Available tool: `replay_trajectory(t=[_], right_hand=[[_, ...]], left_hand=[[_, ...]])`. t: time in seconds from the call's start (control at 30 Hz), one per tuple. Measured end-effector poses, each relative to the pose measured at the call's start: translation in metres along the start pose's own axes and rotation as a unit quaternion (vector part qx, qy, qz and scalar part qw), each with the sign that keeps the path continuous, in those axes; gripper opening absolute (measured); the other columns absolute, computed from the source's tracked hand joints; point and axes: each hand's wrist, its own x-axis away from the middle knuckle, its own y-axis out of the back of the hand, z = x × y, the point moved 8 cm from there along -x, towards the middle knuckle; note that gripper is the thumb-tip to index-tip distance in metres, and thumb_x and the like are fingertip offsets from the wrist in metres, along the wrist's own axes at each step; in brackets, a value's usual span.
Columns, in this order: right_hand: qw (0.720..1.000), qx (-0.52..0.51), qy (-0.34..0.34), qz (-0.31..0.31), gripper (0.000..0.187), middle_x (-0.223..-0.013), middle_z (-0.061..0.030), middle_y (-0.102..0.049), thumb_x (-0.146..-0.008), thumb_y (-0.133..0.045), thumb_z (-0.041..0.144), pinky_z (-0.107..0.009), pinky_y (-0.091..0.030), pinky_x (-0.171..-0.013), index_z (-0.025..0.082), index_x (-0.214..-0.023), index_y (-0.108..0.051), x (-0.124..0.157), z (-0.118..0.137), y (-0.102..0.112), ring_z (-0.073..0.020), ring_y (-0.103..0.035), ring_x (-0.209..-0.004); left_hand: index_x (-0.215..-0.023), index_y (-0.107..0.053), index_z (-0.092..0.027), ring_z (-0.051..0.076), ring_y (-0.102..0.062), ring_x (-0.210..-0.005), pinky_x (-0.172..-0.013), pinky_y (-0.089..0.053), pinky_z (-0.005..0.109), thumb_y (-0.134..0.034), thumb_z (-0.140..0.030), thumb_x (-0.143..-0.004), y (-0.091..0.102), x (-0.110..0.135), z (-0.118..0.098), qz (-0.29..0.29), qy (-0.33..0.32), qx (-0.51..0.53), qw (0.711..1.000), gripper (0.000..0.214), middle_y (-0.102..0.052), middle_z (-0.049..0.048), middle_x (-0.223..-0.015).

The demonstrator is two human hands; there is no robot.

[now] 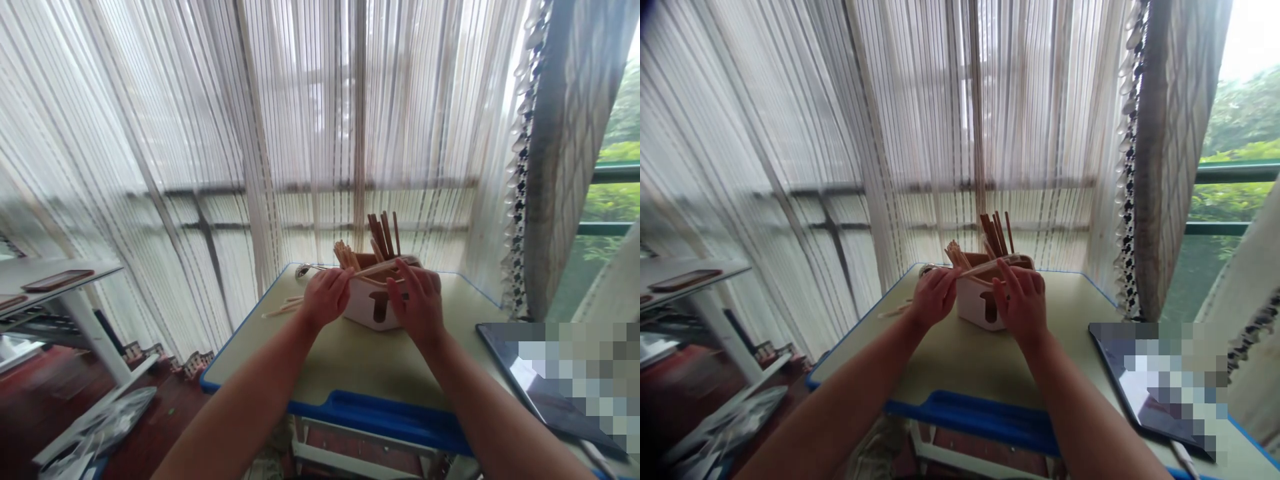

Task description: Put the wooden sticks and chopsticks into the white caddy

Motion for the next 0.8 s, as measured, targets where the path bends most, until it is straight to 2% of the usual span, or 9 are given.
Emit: replay_trajectory(t=[0.13,0.27,0.37,0.53,0.63,0.8], right_hand=[[1.0,0.007,-0.015,0.011,0.044,-0.096,-0.0078,-0.063,-0.085,-0.055,0.028,-0.036,-0.043,-0.084,0.022,-0.128,-0.05,0.001,-0.005,-0.001,-0.0209,-0.054,-0.09],[0.999,-0.006,-0.036,0.011,0.03,-0.095,-0.008,-0.063,-0.087,-0.053,0.028,-0.036,-0.044,-0.086,0.021,-0.116,-0.057,0.0,-0.011,-0.001,-0.0208,-0.055,-0.092],[0.998,-0.005,-0.062,-0.019,0.024,-0.095,-0.0087,-0.063,-0.087,-0.052,0.027,-0.037,-0.043,-0.086,0.019,-0.108,-0.057,-0.001,-0.019,0.003,-0.0214,-0.054,-0.093],[0.987,0.008,-0.153,-0.051,0.02,-0.097,-0.0094,-0.06,-0.087,-0.049,0.024,-0.039,-0.041,-0.083,0.018,-0.105,-0.054,0.004,-0.046,0.005,-0.0202,-0.051,-0.085],[0.982,0.009,-0.18,-0.056,0.021,-0.098,-0.0088,-0.059,-0.086,-0.048,0.024,-0.038,-0.04,-0.081,0.018,-0.105,-0.053,0.007,-0.057,0.003,-0.0195,-0.049,-0.081],[0.981,0.008,-0.185,-0.059,0.022,-0.1,-0.0083,-0.058,-0.086,-0.048,0.025,-0.037,-0.038,-0.082,0.018,-0.107,-0.051,0.008,-0.062,-0.002,-0.0187,-0.049,-0.081]], left_hand=[[-0.124,-0.05,-0.018,0.019,-0.059,-0.086,-0.077,-0.049,0.034,-0.04,-0.024,-0.09,-0.002,0.001,-0.006,0.005,-0.006,0.012,1.0,0.036,-0.063,0.0097,-0.095],[-0.125,-0.049,-0.017,0.019,-0.059,-0.088,-0.079,-0.048,0.034,-0.041,-0.023,-0.089,-0.005,0.0,-0.008,0.006,-0.006,0.028,1.0,0.038,-0.064,0.0091,-0.096],[-0.12,-0.052,-0.017,0.02,-0.058,-0.089,-0.08,-0.046,0.036,-0.046,-0.024,-0.087,-0.002,0.0,0.001,-0.018,0.022,0.014,1.0,0.034,-0.064,0.0094,-0.096],[-0.111,-0.054,-0.016,0.02,-0.058,-0.09,-0.082,-0.045,0.036,-0.05,-0.024,-0.085,0.003,0.005,0.025,-0.063,0.1,-0.001,0.993,0.028,-0.063,0.0096,-0.095],[-0.109,-0.054,-0.016,0.018,-0.058,-0.087,-0.081,-0.046,0.033,-0.052,-0.024,-0.085,-0.002,0.008,0.028,-0.059,0.104,0.012,0.993,0.026,-0.062,0.0084,-0.094],[-0.109,-0.053,-0.017,0.017,-0.058,-0.084,-0.079,-0.046,0.032,-0.052,-0.024,-0.084,-0.008,0.009,0.031,-0.065,0.109,0.028,0.991,0.026,-0.062,0.007,-0.091]])
